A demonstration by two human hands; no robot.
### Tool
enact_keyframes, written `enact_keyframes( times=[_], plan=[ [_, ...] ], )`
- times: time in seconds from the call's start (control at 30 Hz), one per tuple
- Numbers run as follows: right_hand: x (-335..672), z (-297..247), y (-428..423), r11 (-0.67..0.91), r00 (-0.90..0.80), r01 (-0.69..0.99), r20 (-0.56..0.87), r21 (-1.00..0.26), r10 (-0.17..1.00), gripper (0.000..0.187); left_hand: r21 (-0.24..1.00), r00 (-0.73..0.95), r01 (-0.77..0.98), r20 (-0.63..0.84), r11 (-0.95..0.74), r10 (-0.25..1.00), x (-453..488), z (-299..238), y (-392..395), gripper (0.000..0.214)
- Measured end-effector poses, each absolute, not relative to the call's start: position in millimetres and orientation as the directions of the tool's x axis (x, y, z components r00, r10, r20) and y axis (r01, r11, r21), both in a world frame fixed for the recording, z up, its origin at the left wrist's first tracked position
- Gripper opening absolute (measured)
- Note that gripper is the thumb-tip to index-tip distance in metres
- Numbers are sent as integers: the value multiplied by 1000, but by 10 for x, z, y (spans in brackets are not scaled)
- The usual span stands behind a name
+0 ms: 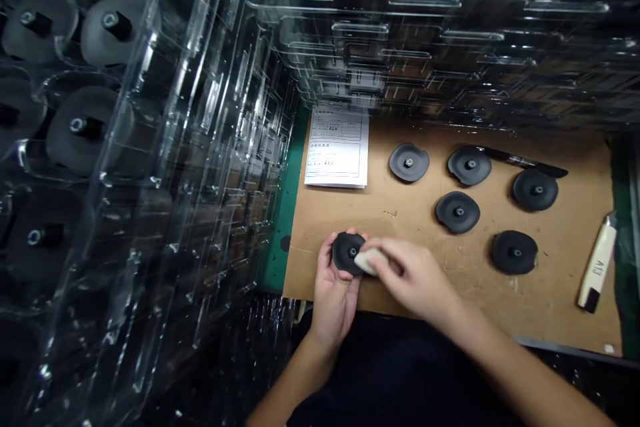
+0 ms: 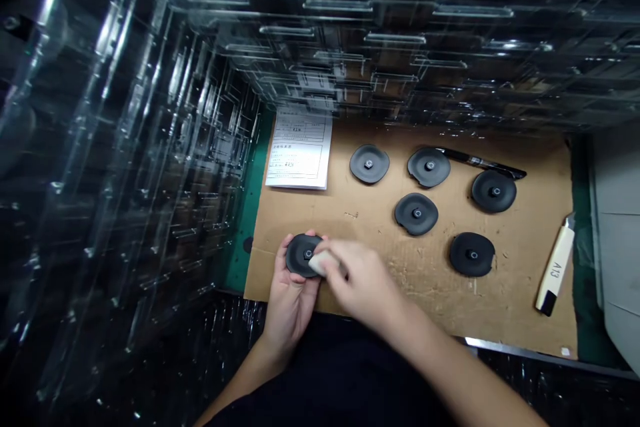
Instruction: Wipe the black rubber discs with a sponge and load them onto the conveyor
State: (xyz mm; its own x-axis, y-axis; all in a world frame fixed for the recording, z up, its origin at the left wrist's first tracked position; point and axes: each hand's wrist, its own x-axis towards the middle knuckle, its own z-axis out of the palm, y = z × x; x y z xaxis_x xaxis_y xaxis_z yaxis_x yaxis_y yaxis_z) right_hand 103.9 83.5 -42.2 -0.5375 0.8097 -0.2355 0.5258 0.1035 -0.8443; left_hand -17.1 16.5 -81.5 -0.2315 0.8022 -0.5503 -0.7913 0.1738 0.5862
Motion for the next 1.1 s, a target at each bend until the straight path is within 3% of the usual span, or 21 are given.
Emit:
enact_keyframes(
  times=[0.07,0.2,0.4,0.5,0.63,0.8,0.87,0.97,1.1],
  plan=[
    [1032,-419,808,88,-477,561,-235,-823,847,18,606,-248,-779,-537,164,806,-174,-815,160,54],
    [1036,-455,800,134,-515,507,-175,-851,839,18,566,-175,-800,-535,197,826,-193,-822,170,50],
    [1063,-368,889,131,-314,536,-53,-834,948,21,577,-86,-762,-541,295,837,-226,-738,172,62],
    [1040,-96,711,217,-419,401,32,-890,908,24,548,-4,-752,-560,367,829,-231,-600,100,56],
    [1062,165,593,233,-624,381,-63,-895,779,18,560,-12,-749,-545,354,838,-181,-395,-6,57],
    [1137,273,410,379,-483,292,206,-878,851,24,617,6,-702,-495,356,869,-136,-182,-97,53],
    [1201,328,305,341,-568,229,159,-912,807,23,623,-13,-697,-507,356,862,-144,-125,-131,53],
    [1256,390,258,296,-613,298,56,-908,788,18,628,-26,-693,-512,354,859,-123,-84,-170,53],
    [1243,410,247,471,-446,278,322,-837,835,24,642,48,-671,-461,370,886,-78,-29,-216,63]
  ],
)
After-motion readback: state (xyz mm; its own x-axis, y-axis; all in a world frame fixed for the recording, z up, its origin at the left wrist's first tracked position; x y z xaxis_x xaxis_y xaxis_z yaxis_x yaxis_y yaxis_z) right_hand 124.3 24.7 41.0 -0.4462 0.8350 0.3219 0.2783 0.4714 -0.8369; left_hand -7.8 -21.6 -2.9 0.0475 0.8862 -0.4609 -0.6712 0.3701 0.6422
